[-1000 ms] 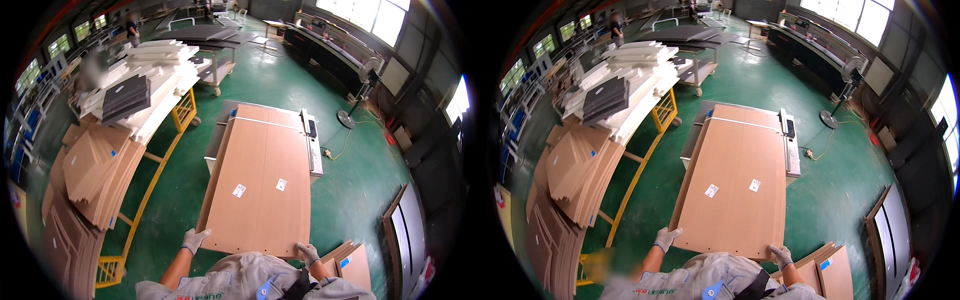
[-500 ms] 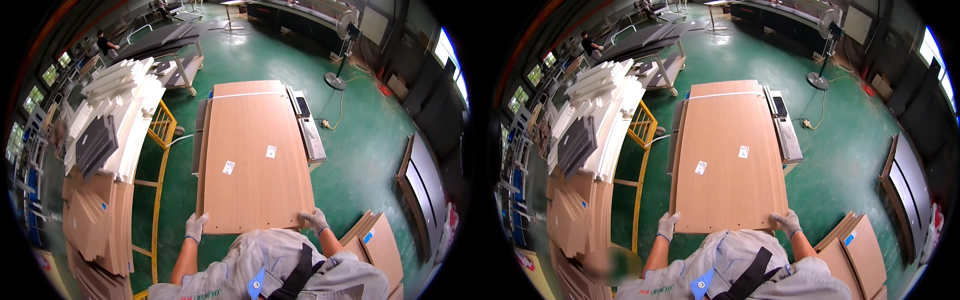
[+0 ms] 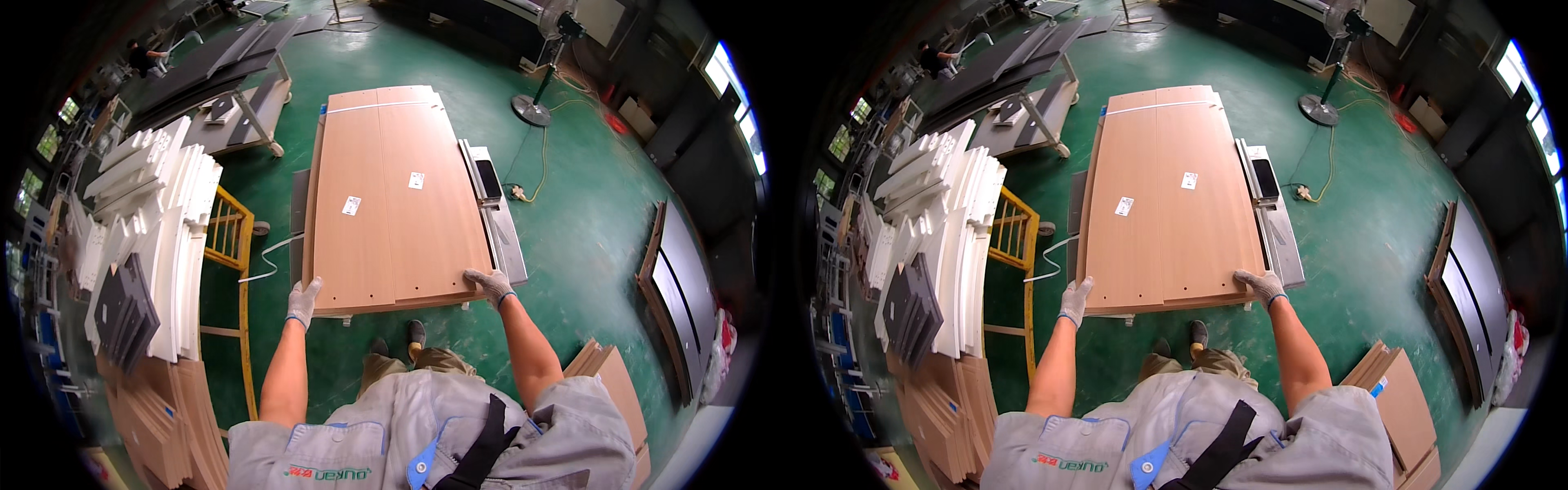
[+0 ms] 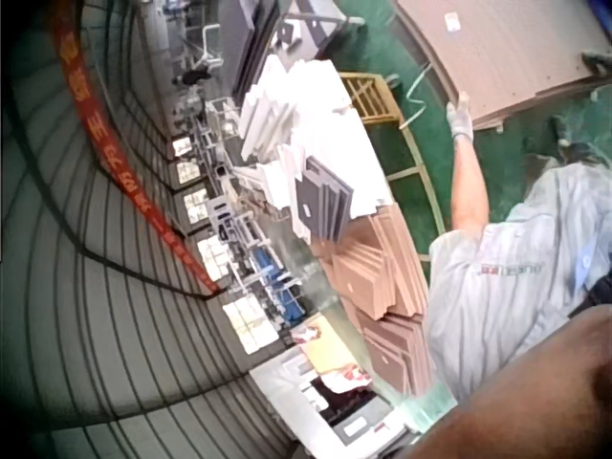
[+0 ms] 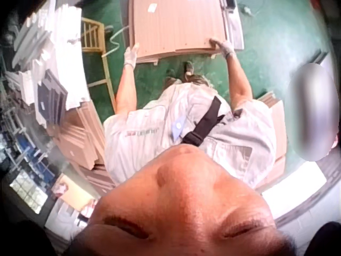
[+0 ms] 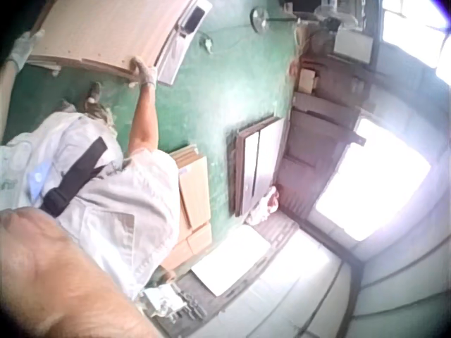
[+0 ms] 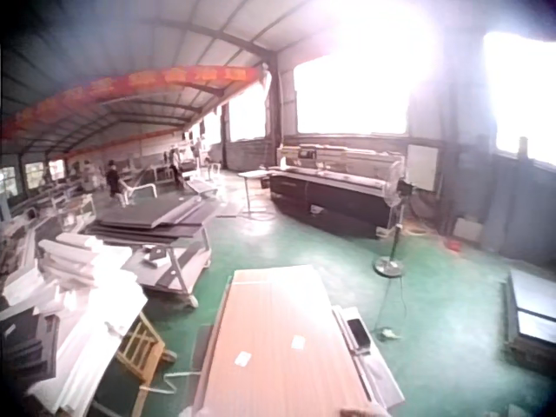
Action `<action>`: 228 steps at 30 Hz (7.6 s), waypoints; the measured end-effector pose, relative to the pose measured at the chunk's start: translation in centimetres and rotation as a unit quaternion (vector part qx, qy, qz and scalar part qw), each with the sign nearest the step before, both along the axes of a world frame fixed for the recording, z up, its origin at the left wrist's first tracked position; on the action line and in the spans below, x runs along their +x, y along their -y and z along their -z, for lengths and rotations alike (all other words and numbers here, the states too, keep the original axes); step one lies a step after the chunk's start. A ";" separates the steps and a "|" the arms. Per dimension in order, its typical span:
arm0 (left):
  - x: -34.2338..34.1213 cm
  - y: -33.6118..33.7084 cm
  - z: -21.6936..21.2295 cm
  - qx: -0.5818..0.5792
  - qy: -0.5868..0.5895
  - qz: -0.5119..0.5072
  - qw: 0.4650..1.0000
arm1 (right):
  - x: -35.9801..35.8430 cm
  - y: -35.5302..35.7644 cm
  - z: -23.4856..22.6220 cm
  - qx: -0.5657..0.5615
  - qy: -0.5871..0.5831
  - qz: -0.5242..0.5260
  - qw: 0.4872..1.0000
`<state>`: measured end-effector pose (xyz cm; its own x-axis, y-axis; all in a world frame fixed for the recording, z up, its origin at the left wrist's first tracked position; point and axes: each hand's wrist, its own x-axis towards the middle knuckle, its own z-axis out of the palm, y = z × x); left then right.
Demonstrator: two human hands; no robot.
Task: The person stacks large wooden panels on a workbench and the floor, aligning them carefully. They then use white straps to bundle the stacked panels together, securing them for transport or storage.
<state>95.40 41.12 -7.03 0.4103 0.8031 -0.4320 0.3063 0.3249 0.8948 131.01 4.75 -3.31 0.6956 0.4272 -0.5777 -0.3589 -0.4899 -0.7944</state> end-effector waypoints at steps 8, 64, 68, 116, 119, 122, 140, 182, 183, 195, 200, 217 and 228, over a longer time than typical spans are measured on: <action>2.5 -2.0 3.7 0.035 -0.014 0.009 0.999 | 2.0 -0.8 7.7 -0.035 0.047 0.056 0.997; -8.3 21.7 5.4 0.169 -0.399 0.052 0.900 | -1.1 3.9 -0.4 -0.384 0.363 -0.317 0.788; -8.2 21.6 5.3 0.166 -0.400 0.055 0.900 | -3.3 0.8 3.3 -0.268 0.465 -0.328 0.777; 17.4 26.4 2.6 0.562 -0.239 0.180 0.771 | 25.8 17.3 -7.4 -0.192 0.461 -0.110 0.859; 17.0 26.3 3.1 0.565 -0.250 0.182 0.765 | 23.1 13.0 -5.9 -0.047 0.360 -0.121 0.924; 17.0 26.2 3.0 0.564 -0.251 0.185 0.764 | 21.9 9.6 -0.2 -0.091 0.403 -0.193 0.890; 17.5 26.2 2.6 0.557 -0.247 0.184 0.771 | 17.7 4.5 4.5 -0.174 0.386 -0.185 0.887; 17.7 26.3 2.8 0.561 -0.245 0.170 0.772 | 6.0 7.2 6.7 -0.093 0.475 -0.186 0.855; 17.2 26.4 2.9 0.562 -0.244 0.161 0.774 | 3.8 7.4 4.5 -0.124 0.471 -0.223 0.844; 17.2 26.7 1.9 0.558 -0.246 0.167 0.775 | 2.4 8.8 6.3 -0.117 0.517 -0.247 0.811; 17.2 26.8 2.1 0.556 -0.234 0.159 0.781 | 2.8 8.8 6.8 -0.133 0.508 -0.270 0.807; 2.7 23.6 3.9 0.462 -0.407 -0.041 0.787 | -2.6 2.4 4.9 -0.175 0.430 -0.220 0.858; -4.8 20.0 2.5 0.143 -0.317 -0.091 0.933 | -3.1 2.1 5.3 -0.234 0.460 -0.184 0.837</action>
